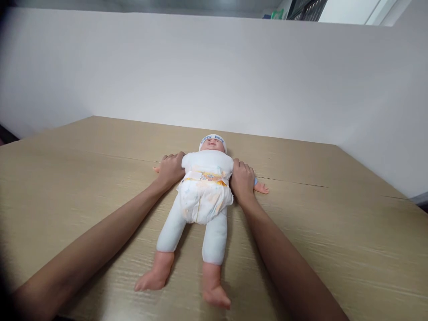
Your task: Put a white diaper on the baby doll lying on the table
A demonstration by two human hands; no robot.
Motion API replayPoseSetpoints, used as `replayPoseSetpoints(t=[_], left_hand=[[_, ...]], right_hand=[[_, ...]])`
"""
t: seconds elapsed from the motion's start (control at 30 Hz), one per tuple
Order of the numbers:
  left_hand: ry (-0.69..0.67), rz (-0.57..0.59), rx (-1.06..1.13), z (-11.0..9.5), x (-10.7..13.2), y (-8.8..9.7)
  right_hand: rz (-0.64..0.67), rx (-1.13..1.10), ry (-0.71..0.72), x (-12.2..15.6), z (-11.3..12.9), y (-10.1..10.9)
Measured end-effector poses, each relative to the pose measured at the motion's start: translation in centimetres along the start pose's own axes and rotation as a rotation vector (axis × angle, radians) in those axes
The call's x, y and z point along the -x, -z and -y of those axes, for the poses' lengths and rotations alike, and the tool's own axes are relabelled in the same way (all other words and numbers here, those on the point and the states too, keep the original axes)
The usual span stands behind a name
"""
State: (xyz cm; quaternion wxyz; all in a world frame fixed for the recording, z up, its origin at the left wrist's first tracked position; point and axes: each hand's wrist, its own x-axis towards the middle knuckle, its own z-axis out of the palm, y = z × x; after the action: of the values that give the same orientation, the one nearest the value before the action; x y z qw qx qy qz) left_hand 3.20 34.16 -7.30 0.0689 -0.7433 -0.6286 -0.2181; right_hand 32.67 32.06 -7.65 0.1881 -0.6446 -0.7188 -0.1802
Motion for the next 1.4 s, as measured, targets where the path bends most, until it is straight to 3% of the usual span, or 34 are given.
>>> replayPoseSetpoints(t=[0.17,0.37,0.5,0.6,0.7,0.8,0.9,1.0,1.1,1.2,1.3,1.4], left_hand=[[0.006,-0.024,0.017,-0.5,1.2,0.9],[-0.005,-0.041,0.059,-1.4,4.7,2.8],[0.005,-0.058,0.111,-2.6,7.8,5.2],[0.041,-0.078,0.163,-3.7,11.1,8.2],[0.092,-0.102,0.22,-5.1,16.8,12.2],[0.124,-0.078,0.37,-7.3,25.4,16.3],[0.153,0.117,0.558,-9.5,34.8,19.5],[0.154,0.308,0.708,-9.9,43.1,20.5],[0.228,0.459,0.721,-8.2,50.2,19.4],[0.303,0.542,0.697,-5.6,55.8,17.6],[0.358,0.588,0.685,-3.6,59.4,16.5],[0.456,0.529,0.663,-2.3,61.5,16.7]], right_hand=[[-0.001,-0.029,-0.009,0.6,0.4,1.1],[-0.039,-0.121,-0.019,3.1,0.6,3.0],[-0.081,-0.211,-0.035,5.8,1.1,5.1],[-0.112,-0.293,-0.034,8.2,1.2,7.8],[-0.12,-0.395,-0.021,10.8,0.7,11.8],[-0.075,-0.495,0.031,14.1,0.2,16.9],[0.057,-0.649,0.126,18.3,0.1,21.5],[0.159,-0.654,0.23,23.1,1.2,24.0],[0.274,-0.596,0.376,28.3,3.5,24.1],[0.375,-0.492,0.492,33.1,6.3,22.1],[0.511,-0.473,0.534,36.0,8.2,19.5],[0.646,-0.566,0.59,36.7,8.2,17.9]])
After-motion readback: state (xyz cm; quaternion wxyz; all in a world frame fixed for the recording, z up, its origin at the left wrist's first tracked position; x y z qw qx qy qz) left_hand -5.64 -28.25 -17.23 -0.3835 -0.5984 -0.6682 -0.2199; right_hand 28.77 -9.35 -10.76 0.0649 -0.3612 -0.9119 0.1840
